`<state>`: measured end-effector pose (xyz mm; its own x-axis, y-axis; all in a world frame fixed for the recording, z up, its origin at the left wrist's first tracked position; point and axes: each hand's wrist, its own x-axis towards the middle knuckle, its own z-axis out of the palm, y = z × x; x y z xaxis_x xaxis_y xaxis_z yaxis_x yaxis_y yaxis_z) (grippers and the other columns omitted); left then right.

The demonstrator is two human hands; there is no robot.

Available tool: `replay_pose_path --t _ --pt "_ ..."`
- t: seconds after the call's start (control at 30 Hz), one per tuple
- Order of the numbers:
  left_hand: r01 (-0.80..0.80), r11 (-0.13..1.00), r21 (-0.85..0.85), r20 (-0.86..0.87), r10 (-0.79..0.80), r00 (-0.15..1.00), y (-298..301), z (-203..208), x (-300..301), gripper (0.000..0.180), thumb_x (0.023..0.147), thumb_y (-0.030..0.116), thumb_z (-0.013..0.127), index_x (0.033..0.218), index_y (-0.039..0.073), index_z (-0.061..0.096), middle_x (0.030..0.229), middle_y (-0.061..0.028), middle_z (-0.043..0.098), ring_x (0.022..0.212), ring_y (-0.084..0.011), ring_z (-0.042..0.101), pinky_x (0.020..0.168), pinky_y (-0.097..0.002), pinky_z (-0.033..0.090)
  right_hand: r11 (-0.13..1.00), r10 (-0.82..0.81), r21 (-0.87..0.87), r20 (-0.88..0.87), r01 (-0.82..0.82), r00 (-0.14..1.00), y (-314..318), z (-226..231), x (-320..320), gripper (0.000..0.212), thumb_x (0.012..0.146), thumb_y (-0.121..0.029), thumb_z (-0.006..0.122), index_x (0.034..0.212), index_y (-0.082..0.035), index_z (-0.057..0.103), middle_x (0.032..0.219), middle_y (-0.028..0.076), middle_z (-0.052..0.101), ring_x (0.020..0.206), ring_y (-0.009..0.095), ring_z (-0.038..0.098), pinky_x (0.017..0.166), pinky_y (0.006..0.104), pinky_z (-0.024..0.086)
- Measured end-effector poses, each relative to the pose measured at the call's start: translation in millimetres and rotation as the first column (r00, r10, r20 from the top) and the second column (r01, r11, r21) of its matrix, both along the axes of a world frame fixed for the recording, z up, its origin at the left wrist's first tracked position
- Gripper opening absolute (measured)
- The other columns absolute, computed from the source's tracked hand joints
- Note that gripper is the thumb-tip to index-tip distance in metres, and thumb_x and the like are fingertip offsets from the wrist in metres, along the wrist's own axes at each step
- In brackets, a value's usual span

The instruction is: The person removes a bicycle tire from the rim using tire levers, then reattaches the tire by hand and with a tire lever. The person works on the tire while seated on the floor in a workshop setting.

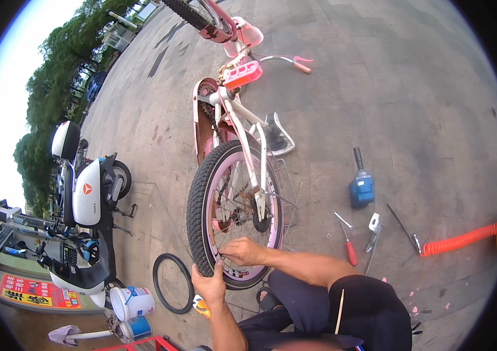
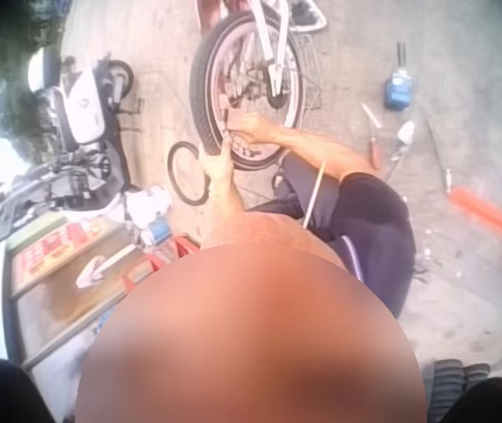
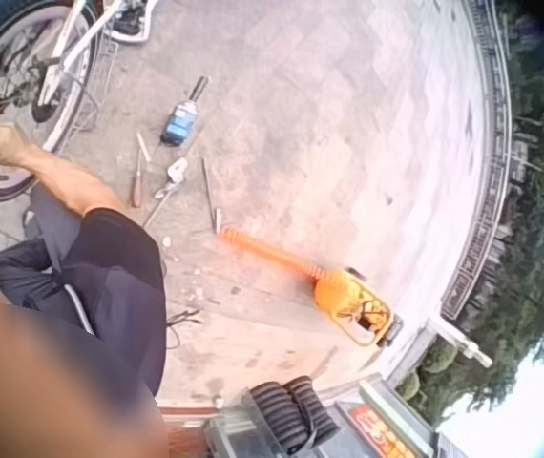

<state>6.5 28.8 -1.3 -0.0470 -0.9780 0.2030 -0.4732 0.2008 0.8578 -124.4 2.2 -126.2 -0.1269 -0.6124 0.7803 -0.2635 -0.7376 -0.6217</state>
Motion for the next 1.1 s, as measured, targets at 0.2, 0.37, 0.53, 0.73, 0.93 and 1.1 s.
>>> replay_pose_path --t 0.2,0.37,0.53,0.73,0.93,1.1 --pt "0.024 0.999 0.029 -0.026 -0.023 0.999 -1 -6 4 0.032 0.079 0.0 0.078 0.105 -0.004 0.06 0.092 -0.008 0.069 0.079 -0.0139 0.064 0.075 -0.0288 0.053 1.0 -0.015 0.02 0.055 0.014 0.998 3 3 2 0.021 0.083 -0.007 0.073 0.103 -0.002 0.07 0.092 0.013 0.071 0.083 0.033 0.07 0.073 0.0402 0.058" --pt "-0.013 1.0 -0.008 -0.001 0.013 1.0 -5 -18 14 0.032 0.078 -0.001 0.078 0.106 -0.004 0.061 0.092 -0.0077 0.07 0.078 -0.0144 0.064 0.075 -0.0294 0.053 0.992 0.061 0.101 0.165 -0.079 0.984 11 9 3 0.018 0.086 -0.005 0.072 0.103 -0.001 0.069 0.097 0.015 0.071 0.086 0.035 0.07 0.075 0.0404 0.057" --pt "0.015 0.998 0.064 -0.025 -0.013 1.0 -8 -12 12 0.037 0.076 -0.004 0.078 0.109 -0.003 0.062 0.096 -0.0081 0.07 0.08 -0.015 0.066 0.076 -0.0304 0.054 0.989 0.081 0.096 0.261 -0.109 0.962 13 8 8 0.024 0.087 -0.004 0.071 0.109 0.002 0.069 0.102 0.018 0.071 0.092 0.036 0.07 0.08 0.0408 0.057" --pt "0.016 0.987 0.159 -0.009 -0.014 1.0 -14 3 3 0.036 0.078 -0.005 0.076 0.111 0.0 0.062 0.096 -0.0068 0.069 0.079 -0.0158 0.066 0.075 -0.0296 0.055 0.974 0.194 0.084 0.187 -0.212 0.963 -3 1 -4 0.023 0.085 -0.007 0.072 0.107 0.0 0.07 0.101 0.016 0.072 0.09 0.035 0.071 0.077 0.0424 0.057" --pt "-0.02 0.998 0.066 0.102 0.013 0.995 -17 11 10 0.033 0.078 -0.003 0.078 0.108 -0.003 0.064 0.097 -0.0093 0.072 0.083 -0.0157 0.068 0.077 -0.0298 0.055 0.979 0.187 0.055 0.147 -0.197 0.971 -7 8 0 0.017 0.087 -0.013 0.071 0.101 -0.004 0.071 0.092 0.014 0.071 0.083 0.035 0.07 0.071 0.0432 0.057" --pt "-0.005 0.995 0.103 0.043 0.0 0.999 -16 9 -6 0.027 0.083 -0.001 0.077 0.107 -0.004 0.065 0.096 -0.0072 0.073 0.081 -0.0127 0.067 0.077 -0.0275 0.054 0.99 0.104 0.068 0.235 -0.123 0.967 -6 -4 3 0.016 0.086 -0.012 0.072 0.101 -0.006 0.07 0.088 0.013 0.071 0.079 0.035 0.069 0.067 0.0425 0.056"
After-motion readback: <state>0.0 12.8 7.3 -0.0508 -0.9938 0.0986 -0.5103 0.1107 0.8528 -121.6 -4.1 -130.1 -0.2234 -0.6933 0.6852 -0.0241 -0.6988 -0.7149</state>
